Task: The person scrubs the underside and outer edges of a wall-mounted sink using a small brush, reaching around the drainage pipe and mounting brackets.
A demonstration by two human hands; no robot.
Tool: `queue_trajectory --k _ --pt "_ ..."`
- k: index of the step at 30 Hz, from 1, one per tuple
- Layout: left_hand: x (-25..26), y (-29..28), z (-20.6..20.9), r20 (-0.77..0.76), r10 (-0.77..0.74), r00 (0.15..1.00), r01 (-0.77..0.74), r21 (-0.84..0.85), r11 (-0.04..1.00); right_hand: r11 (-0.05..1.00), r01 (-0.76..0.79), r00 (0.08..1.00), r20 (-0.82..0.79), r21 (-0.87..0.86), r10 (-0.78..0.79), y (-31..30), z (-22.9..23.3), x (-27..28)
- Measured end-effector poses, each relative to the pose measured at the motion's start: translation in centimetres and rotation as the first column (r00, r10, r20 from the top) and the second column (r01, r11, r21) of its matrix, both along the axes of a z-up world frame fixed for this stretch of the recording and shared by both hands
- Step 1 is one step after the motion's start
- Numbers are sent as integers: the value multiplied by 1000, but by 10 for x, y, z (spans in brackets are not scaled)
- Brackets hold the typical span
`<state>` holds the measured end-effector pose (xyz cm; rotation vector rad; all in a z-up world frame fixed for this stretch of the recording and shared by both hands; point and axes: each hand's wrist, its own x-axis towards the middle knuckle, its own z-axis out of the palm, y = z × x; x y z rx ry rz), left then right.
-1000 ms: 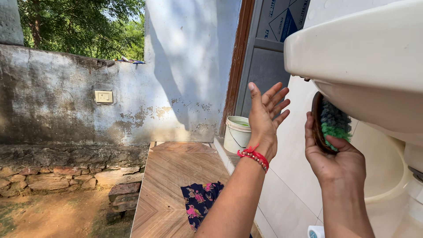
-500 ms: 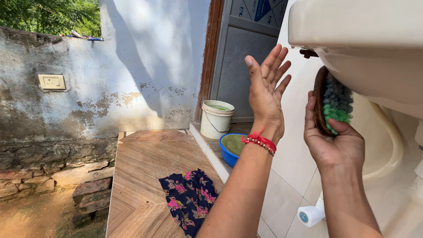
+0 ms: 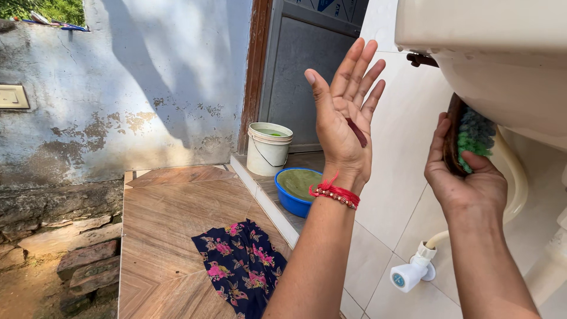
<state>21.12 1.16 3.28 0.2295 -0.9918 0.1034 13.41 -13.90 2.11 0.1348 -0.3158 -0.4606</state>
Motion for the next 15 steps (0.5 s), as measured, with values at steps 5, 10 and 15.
queue_trajectory --k 5,10,15 --pt "3 -5 -1 23 -133 991 134 -66 989 990 -9 1000 -23 -141 5 19 -3 13" --pt "5 -8 -5 45 -228 973 232 -105 967 991 -16 1000 -22 -134 13 14 -4 8" --pt "4 -10 -7 20 -274 961 275 -104 956 999 -35 999 -2 -34 35 -2 -6 2"
